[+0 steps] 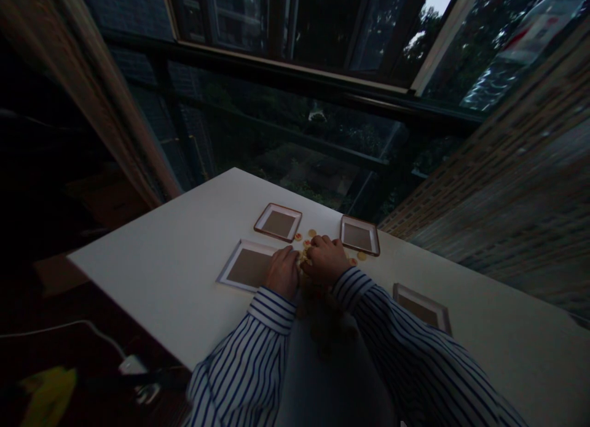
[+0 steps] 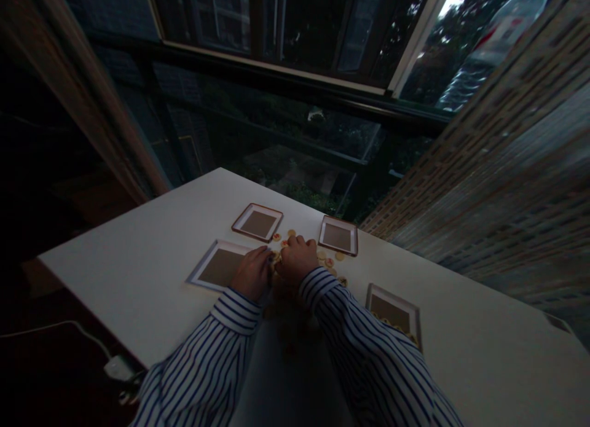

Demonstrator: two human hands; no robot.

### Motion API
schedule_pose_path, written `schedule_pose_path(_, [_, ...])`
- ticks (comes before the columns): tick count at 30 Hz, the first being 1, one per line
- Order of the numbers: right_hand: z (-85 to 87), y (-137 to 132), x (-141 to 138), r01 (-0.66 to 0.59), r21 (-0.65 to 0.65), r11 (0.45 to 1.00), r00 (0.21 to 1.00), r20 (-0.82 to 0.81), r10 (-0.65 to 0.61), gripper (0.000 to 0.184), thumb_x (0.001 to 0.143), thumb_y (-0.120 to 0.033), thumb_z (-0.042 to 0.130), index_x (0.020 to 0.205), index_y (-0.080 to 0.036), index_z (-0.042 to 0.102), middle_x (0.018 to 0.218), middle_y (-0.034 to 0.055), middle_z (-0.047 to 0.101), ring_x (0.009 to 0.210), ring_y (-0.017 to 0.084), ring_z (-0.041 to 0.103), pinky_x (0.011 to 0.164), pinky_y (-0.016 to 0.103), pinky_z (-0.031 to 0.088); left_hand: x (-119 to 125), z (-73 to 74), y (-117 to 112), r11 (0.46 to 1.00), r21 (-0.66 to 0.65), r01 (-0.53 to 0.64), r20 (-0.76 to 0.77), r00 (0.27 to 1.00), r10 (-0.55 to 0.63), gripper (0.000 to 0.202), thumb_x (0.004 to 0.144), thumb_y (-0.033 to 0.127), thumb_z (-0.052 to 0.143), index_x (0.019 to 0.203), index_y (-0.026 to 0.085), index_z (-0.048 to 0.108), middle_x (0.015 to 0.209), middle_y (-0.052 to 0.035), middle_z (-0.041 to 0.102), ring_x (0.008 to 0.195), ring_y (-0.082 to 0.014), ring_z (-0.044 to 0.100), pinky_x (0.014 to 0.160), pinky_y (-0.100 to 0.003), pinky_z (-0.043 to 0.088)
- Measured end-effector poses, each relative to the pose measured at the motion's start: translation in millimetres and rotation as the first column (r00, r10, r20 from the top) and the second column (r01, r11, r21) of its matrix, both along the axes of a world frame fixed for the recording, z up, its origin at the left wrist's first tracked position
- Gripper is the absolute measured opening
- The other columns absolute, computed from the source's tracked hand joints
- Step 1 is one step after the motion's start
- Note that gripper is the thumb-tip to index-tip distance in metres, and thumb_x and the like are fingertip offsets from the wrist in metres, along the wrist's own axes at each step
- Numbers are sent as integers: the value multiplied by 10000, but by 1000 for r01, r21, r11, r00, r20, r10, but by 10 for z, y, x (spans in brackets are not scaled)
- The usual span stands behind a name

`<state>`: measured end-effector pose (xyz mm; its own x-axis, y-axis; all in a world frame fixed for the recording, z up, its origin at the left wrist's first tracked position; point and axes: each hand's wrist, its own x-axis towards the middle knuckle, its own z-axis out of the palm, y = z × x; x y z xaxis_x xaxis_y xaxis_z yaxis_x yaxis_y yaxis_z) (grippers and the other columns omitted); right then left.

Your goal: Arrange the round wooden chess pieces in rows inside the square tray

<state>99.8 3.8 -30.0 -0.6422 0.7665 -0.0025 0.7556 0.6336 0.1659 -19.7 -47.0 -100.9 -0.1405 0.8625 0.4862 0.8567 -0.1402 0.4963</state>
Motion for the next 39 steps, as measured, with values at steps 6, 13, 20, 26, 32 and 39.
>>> schedule_pose_path(6, [-26,-5,-22,15,21,1000,1000,-24,-14,309,750,-413,511,868,-168,658,998,131,562,954,274,457,771,430,325,-13,-22,15,999,43,19,22,1000,-20,312,781,91,381,1019,99,582,1073,-141,607,1016,-216,544,921,-378,436])
schedule_pose_path(13, [-35,-7,-27,30,10,999,999,-31,-30,357,770,-450,475,893,-166,655,1003,135,559,961,268,453,781,428,319,-23,-2,28,998,44,44,87,995,-48,303,822,166,365,1049,97,555,1063,-152,614,999,-224,562,899,-403,445])
schedule_pose_path(20, [8,-33,33,-39,81,996,996,-81,45,339,768,-434,482,885,-157,638,982,116,558,941,250,457,790,404,296,-8,77,14,1000,-6,22,318,948,-19,306,823,212,398,1069,127,560,1094,-135,611,1026,-214,561,908,-392,446])
schedule_pose_path(26, [78,-116,66,-130,127,983,980,-133,146,257,778,-341,492,908,-162,623,961,100,580,939,227,465,843,405,258,-5,179,-9,997,-78,29,529,849,17,336,827,244,407,1079,95,571,1107,-151,607,1020,-209,567,925,-384,428])
schedule_pose_path(32, [131,-179,132,-224,186,957,942,-209,261,235,791,-320,495,933,-173,612,1016,83,589,949,217,475,868,407,246,-19,165,19,997,-38,67,770,638,-13,278,756,278,536,973,135,633,976,-102,667,909,-188,608,853,-349,466])
schedule_pose_path(39, [214,-250,181,-246,202,948,923,-249,292,240,800,-285,483,977,-171,599,1063,82,584,977,215,468,888,401,240,4,260,-6,978,-89,189,946,325,23,367,593,390,699,831,113,665,740,-68,689,672,-153,622,640,-272,507])
